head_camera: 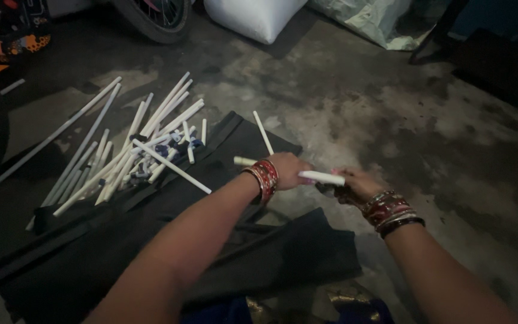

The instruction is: The person assembles white plastic rods with blue connectors into small frame-like structures on a black mat. They repeatedly pick rods and connectors, join them, and place the assembled pieces aside. The person also handles black fabric pieces, folding and arranging them near the rods.

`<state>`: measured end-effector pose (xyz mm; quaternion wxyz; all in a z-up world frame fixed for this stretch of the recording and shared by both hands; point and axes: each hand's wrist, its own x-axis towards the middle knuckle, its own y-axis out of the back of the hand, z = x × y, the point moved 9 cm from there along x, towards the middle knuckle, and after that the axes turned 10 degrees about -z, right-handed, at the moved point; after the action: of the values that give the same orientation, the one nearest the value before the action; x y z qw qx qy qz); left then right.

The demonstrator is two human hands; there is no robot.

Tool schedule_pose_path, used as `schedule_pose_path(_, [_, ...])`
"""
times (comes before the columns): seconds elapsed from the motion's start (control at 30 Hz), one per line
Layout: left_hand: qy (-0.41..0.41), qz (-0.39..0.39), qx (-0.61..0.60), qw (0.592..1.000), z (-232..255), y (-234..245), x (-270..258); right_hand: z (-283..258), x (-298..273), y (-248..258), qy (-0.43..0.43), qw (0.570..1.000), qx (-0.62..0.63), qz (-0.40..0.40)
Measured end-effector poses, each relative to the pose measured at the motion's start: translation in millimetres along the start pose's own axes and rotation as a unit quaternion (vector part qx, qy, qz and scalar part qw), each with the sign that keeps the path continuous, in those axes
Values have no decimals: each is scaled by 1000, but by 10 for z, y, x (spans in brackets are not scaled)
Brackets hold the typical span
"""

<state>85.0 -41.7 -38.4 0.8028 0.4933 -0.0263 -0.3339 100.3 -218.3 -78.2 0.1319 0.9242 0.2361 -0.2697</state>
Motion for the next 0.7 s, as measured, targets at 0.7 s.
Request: schedule_pose_path(0.7, [184,114,-65,974,-988,-430,234,533,287,415,-46,978,-64,193])
